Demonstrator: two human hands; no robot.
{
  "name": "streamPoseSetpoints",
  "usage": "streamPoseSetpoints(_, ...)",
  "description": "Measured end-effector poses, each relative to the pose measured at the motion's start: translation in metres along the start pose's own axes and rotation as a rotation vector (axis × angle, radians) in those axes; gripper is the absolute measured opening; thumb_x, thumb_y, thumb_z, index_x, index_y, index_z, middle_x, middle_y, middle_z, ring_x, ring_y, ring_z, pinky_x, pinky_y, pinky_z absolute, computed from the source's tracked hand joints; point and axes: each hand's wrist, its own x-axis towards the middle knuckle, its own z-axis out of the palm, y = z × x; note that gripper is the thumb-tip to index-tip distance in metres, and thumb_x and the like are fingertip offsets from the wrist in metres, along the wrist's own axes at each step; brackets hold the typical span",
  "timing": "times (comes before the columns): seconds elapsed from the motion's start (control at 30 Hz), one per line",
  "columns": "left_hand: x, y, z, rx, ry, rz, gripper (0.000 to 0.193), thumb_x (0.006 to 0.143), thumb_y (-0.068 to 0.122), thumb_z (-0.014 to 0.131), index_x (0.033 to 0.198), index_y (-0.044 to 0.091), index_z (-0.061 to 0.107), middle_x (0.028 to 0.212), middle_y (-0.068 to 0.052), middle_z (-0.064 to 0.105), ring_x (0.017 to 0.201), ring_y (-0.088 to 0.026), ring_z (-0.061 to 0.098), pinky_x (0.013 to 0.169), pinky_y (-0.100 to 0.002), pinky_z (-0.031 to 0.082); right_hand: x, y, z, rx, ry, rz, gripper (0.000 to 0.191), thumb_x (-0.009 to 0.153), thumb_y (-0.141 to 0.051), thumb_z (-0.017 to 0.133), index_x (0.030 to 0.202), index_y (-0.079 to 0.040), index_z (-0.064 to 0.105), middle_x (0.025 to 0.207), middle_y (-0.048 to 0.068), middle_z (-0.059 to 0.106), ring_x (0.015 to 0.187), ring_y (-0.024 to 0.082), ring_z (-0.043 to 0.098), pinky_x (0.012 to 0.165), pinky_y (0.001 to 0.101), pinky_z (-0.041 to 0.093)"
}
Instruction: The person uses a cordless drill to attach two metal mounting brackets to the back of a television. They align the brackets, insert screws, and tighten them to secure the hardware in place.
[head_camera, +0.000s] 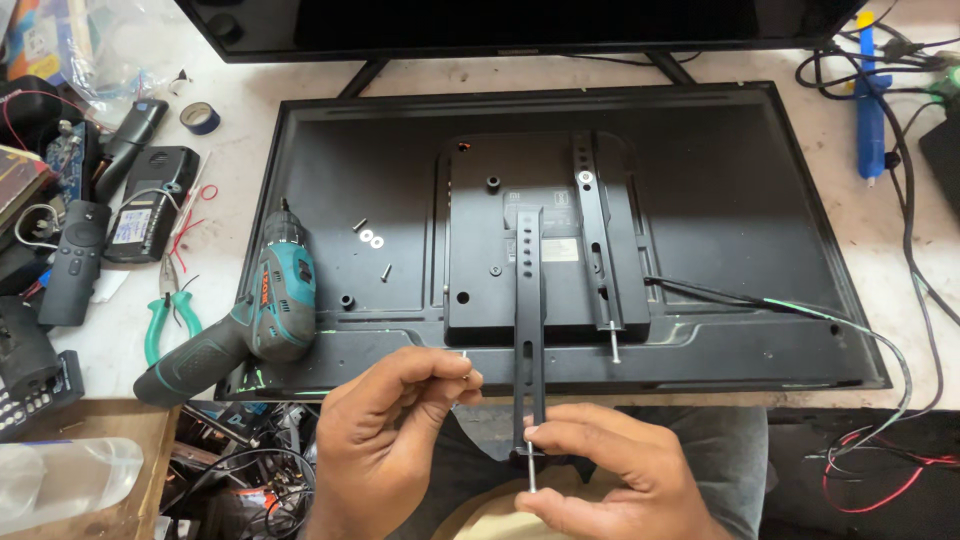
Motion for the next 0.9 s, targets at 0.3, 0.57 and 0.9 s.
streamPoseSetpoints(0.3,0.029,0.009,0.011,-0.106,0.173,-0.032,0.013,0.096,-0.004,0.067,0.109,-0.002,0.07,0.096,-0.009,0.078,0.09,-0.013,0.075,0.086,-0.026,0.062,0.048,-0.031,-0.028,-0.348,0.039,-0.225,0.046,0.069,-0.024,0.094,0.106,-0.005,0.075,0.106,0.011,0.076,0.096,0.021,0.073,0.078,0.031,0.058)
streamPoseSetpoints(0.57,0.094,0.004,0.014,-0.098,0.127,-0.018,0.009,0.099,-0.001,0.068,0.107,0.0,0.07,0.096,-0.005,0.075,0.091,-0.01,0.073,0.085,-0.024,0.06,0.093,-0.019,-0.041,-0.54,0.002,-0.302,0.038,0.07,-0.036,0.09,0.098,-0.014,0.077,0.1,0.0,0.078,0.127,0.026,0.062,0.113,0.054,0.021)
streamPoseSetpoints(0.9,0.161,0.004,0.015,-0.001,0.016,-0.166,0.011,0.094,0.005,0.069,0.103,0.002,0.072,0.084,0.0,0.072,0.075,-0.005,0.063,0.065,-0.021,0.051,0.091,0.0,-0.04,-0.502,-0.01,-0.24,0.035,0.07,-0.038,0.09,0.096,-0.016,0.08,0.089,-0.006,0.078,0.129,0.024,0.062,0.12,0.0674,-0.011)
